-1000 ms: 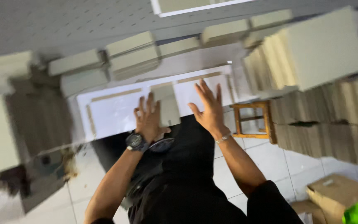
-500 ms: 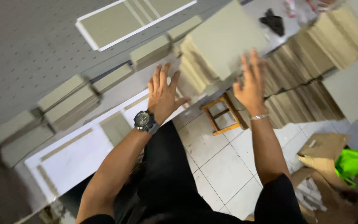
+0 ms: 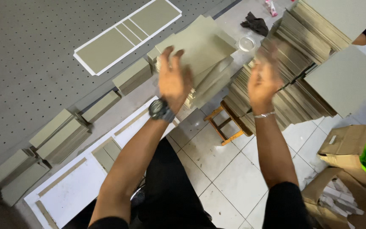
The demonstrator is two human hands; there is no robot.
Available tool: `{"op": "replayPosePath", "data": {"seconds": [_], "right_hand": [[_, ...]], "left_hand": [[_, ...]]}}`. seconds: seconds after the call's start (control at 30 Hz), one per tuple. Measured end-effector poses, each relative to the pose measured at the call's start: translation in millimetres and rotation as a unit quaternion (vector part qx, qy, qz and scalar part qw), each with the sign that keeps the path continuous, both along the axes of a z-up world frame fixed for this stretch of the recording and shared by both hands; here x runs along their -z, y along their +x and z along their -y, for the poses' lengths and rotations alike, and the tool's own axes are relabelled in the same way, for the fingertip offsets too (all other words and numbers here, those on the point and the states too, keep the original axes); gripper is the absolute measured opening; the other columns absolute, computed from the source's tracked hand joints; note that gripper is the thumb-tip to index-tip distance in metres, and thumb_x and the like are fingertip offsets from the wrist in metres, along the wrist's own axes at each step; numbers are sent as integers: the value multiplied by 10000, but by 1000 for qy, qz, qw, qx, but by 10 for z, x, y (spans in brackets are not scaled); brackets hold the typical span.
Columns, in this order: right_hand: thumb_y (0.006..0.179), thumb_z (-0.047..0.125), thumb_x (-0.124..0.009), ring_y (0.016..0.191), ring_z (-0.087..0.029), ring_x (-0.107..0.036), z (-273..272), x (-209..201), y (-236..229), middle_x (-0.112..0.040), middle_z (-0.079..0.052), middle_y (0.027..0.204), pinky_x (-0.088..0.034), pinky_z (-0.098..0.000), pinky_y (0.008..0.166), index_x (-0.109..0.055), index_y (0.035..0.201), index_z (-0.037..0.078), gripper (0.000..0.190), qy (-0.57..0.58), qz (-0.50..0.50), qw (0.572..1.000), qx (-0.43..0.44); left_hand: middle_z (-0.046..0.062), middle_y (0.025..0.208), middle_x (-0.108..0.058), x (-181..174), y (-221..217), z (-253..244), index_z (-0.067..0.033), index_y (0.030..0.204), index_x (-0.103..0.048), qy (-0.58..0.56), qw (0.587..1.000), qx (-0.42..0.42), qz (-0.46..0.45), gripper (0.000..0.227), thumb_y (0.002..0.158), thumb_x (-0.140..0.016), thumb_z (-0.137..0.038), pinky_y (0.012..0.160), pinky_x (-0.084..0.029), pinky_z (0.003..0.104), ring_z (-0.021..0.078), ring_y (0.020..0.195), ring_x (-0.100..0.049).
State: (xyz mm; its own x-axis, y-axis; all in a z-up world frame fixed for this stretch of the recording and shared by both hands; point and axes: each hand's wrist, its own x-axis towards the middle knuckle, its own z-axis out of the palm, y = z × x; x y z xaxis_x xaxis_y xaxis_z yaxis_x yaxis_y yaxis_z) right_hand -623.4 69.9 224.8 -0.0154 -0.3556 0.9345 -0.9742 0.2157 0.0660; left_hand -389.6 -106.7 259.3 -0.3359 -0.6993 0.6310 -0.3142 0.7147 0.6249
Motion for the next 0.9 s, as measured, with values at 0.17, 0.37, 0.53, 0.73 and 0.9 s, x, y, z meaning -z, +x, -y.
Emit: {"op": "replayPosePath", "data": {"seconds": [0.17,0.37,0.53,0.73,0.9], "right_hand": [[1160,-49,-658,676,-163,-522,-474,-64,384,-627,-103,804,-468,-299,522,-587,928,-13,246,-153,305,940,-21],[1035,-115,-600,822,-182,-671,-948,294,765,-352,15,716,-731,-393,741,-329,754,119,455,-284,451,846,-23],[987,23,-638,931,-131,-566,-1053,-17,1363,-597,24,939,-667,-356,807,-611,931,105,103,-382,607,697,-13],[1010,65,-668,838,-102,-547,-1158,128,1583,-568,-1,849,-693,-349,829,-604,957,125,102,-402,639,656,-8],[990,20,-692,741,-88,-495,-1273,222,1668,-532,16,795,-639,-338,765,-531,900,164,234,-440,664,601,-65]], "left_hand": [[135,1779,241,3,-589,-102,-51,1767,-135,30,902,61,427,1177,1006,-611,-812,1380,-73,598,520,1679,-91],[228,1820,74,-146,-479,-322,14,1662,-352,13,853,72,517,1013,1029,-591,-740,1330,-253,634,577,1577,-291],[299,1788,-30,270,-418,-456,38,1474,-577,-77,883,59,459,527,1008,-675,-188,1208,-394,730,629,1410,-470],[241,1815,-14,-343,-203,-477,-7,1459,-553,86,900,121,411,637,1021,-463,-461,1197,-388,736,615,1478,-377],[219,1757,-123,-559,-103,-40,-67,1245,-614,-26,939,94,330,207,1105,-465,-30,1181,-531,685,428,1257,-637]]}}
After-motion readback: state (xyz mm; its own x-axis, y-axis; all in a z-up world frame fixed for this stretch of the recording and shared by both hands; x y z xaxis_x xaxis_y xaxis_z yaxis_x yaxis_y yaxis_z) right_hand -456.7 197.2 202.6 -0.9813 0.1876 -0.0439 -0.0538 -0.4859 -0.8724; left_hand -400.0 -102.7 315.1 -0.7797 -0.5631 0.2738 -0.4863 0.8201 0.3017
